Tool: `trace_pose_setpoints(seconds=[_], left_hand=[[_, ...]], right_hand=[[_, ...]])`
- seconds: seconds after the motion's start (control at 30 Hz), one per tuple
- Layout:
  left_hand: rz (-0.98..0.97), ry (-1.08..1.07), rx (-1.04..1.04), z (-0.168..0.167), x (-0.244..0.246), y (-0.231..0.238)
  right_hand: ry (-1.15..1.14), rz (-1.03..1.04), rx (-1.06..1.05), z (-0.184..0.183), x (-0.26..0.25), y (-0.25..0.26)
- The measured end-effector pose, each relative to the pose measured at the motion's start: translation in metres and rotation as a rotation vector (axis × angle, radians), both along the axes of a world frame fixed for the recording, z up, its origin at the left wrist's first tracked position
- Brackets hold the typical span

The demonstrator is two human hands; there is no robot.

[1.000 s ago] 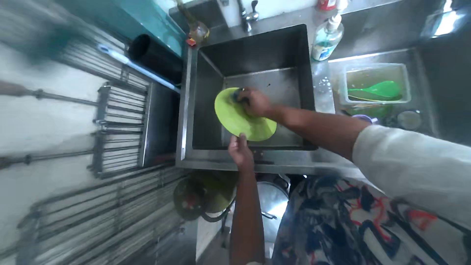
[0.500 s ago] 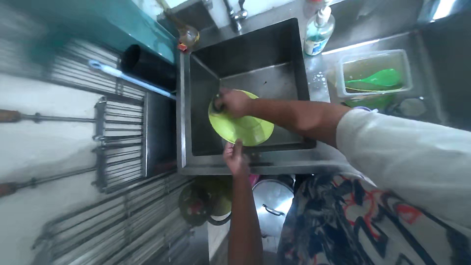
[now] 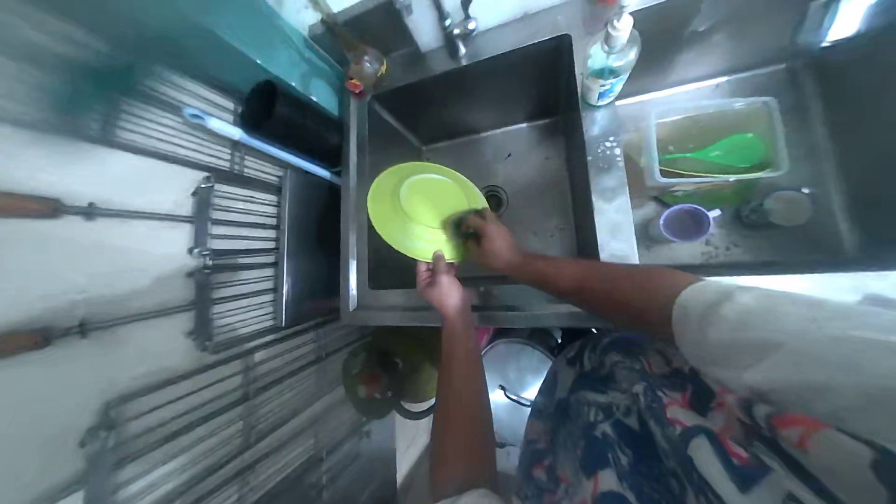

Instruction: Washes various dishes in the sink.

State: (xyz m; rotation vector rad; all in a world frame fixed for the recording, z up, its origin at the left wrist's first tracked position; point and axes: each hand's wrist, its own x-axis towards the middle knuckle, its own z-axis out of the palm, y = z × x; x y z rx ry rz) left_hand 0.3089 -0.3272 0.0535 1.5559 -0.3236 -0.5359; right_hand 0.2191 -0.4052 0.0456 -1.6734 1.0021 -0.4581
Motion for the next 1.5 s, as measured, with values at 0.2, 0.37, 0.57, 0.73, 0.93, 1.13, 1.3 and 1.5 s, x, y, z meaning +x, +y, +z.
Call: trace_pose_setpoints(seconds=[0.2, 0.37, 0.57, 0.73, 0.93, 1.13, 1.3, 1.5], left_hand=[[-0.187, 0.04, -0.073, -0.008, -0.02, 0.014], [-0.075, 0.075, -0.066, 0.012, -0.022, 0.007], [-0.031, 0.032, 0.036, 0.008, -0.004, 0.002], [-0.178, -0.143, 0.126, 0.02, 0.018, 0.02], [-0.318, -0.736, 0.148, 0.065, 0.048, 0.037], [-0.491, -1.384, 0.237, 0.089, 0.048, 0.039], [-0.604, -1.536, 0.175, 0.08, 0.024, 0.03], [-0.547, -1.732, 0.347, 0.077, 0.079, 0.057]], right_hand=[[0.093, 0.124, -0.131, 0.029, 0.046, -0.064], [0.26, 0.135, -0.031, 0.001, 0.001, -0.11], [0.171, 0.211, -0.077, -0.012, -0.046, -0.048], [-0.003, 0.175, -0.183, -0.006, -0.108, -0.073], [0.038, -0.064, -0.09, 0.03, -0.204, -0.092], [0.03, -0.312, 0.01, 0.033, -0.247, -0.073], [0.038, -0.431, 0.113, 0.018, -0.272, -0.053], [-0.006, -0.479, 0.036, 0.018, -0.284, -0.033]])
